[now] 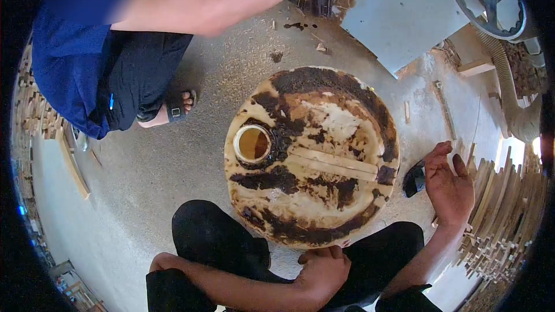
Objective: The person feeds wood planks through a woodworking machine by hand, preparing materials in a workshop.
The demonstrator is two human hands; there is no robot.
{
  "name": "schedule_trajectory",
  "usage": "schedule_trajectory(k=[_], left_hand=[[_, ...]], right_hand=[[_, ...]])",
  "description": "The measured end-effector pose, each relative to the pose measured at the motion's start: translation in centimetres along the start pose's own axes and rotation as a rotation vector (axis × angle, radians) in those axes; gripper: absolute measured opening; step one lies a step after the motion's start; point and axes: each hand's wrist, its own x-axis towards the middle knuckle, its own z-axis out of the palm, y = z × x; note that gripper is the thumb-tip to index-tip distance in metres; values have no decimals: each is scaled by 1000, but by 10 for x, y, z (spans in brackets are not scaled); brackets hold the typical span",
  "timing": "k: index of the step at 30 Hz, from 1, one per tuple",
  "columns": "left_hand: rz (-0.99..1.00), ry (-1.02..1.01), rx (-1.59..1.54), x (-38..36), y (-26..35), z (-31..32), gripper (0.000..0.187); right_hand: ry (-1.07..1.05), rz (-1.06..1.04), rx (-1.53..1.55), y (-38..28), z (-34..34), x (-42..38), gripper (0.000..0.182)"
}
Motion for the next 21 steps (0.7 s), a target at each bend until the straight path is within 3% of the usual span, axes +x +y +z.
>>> schedule_trajectory(k=[21], left_hand=[[13, 2, 24, -5, 0, -1, 45]], right_hand=[[-48, 20, -23, 5, 0, -6, 42]])
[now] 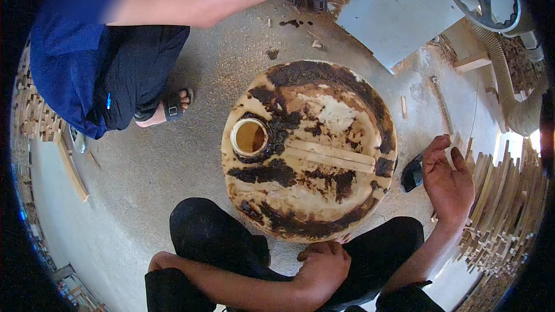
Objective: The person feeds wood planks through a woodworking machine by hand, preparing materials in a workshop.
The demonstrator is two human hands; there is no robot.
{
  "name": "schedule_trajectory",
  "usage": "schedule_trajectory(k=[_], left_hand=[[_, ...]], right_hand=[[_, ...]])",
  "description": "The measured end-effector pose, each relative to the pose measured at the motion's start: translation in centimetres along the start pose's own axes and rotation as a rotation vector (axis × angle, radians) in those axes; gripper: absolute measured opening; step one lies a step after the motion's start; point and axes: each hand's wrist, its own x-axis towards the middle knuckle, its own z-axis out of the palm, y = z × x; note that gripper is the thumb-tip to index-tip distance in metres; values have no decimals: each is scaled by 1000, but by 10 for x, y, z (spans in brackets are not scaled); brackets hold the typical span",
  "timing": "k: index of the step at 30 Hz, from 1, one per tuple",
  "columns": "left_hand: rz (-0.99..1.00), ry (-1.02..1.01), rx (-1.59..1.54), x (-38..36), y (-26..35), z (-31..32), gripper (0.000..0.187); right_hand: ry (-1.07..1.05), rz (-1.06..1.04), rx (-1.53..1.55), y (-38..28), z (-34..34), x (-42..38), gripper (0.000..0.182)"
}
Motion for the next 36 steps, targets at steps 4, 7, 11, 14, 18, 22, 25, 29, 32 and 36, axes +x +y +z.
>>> schedule_trajectory(k=[4, 7, 11, 14, 18, 22, 25, 29, 32, 36], left_hand=[[1, 4, 4, -1, -2, -1, 44], [2, 5, 0, -1, -1, 0, 44], [7, 5, 0, -2, 0, -1, 43], [7, 8, -5, -2, 1, -2, 43], [7, 5, -9, -1, 3, -3, 42], [7, 7, -11, -1, 3, -4, 42], [8, 3, -7, 0, 2, -4, 41], [6, 5, -3, 0, 1, -5, 41], [7, 3, -1, -1, 2, -5, 41], [5, 15, -2, 1, 3, -5, 40]], right_hand=[[41, 3, 15, 8, 7, -1, 37], [33, 11, 4, 10, 7, -2, 35], [6, 29, 13, 8, 4, 0, 36], [33, 4, 2, 12, 7, -1, 32], [-36, 34, 35, 9, 3, 0, 35], [-16, 34, 23, 5, 2, 0, 33], [-12, 34, 38, 6, 3, 0, 31], [-17, 33, 19, 8, 6, -1, 30], [-27, 38, 16, 7, 5, -2, 30], [-43, 43, 3, 7, 4, -2, 30]])
